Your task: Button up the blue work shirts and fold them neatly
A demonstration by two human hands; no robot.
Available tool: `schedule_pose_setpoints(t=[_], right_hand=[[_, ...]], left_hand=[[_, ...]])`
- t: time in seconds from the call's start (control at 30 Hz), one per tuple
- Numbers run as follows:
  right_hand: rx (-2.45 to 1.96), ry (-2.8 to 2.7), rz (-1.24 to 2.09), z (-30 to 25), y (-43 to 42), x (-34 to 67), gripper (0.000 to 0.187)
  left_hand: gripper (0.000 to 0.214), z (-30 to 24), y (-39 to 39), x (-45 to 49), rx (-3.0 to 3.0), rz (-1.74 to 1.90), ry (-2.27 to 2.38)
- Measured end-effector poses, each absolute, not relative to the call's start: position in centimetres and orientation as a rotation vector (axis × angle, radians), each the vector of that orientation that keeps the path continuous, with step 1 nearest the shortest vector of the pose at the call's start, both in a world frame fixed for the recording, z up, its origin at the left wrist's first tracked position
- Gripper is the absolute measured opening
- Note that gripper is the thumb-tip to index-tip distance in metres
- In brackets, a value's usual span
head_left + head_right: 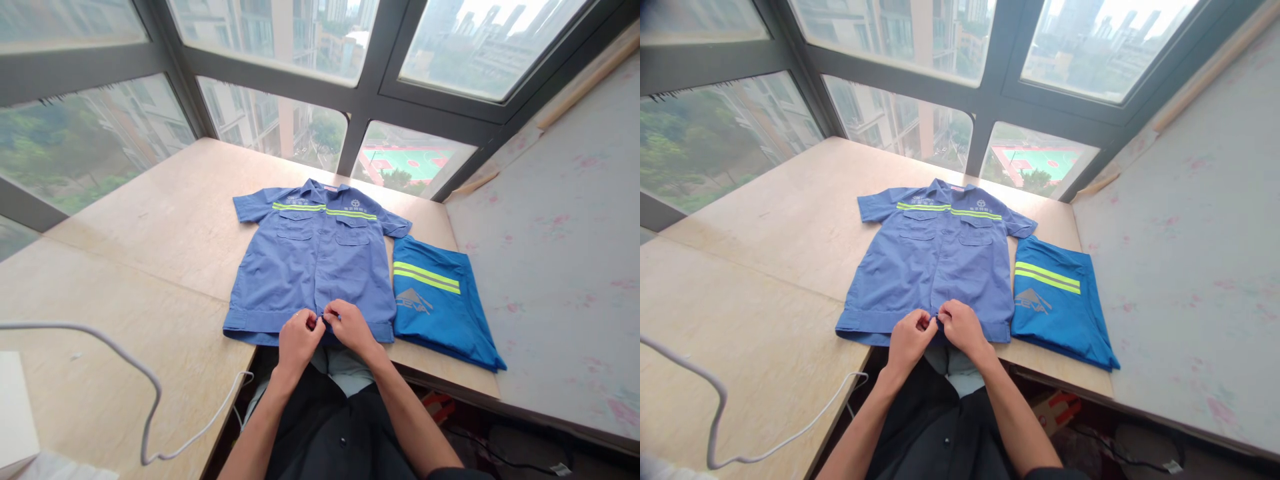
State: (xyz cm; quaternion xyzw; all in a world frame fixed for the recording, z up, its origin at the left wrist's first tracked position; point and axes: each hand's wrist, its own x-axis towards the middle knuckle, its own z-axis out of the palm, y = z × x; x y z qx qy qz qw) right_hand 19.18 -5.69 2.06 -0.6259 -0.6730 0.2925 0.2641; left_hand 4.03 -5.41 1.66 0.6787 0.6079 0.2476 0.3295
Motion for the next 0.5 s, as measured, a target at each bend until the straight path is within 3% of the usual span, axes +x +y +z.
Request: schedule_pose_setpoints(t=[0.13,0.33,0.5], right_hand=[[-1.693,-1.78,0.716,2.58,-5.67,19.33,0.015],[-1.672,-1.876,0.634,2.84,-5.81,19.16,0.016],[-1.681,-1.953,0.572,2.25,-5.93,18.81,0.018]], left_hand=[[0.011,1.05,-5.53,3.95,1.73,0.787,1.553],[0.039,0.95,-5.74,4.19,1.515,0.963,1.427],[0.034,0.85,-5.58,4.35,1.544,0.97,1.466]])
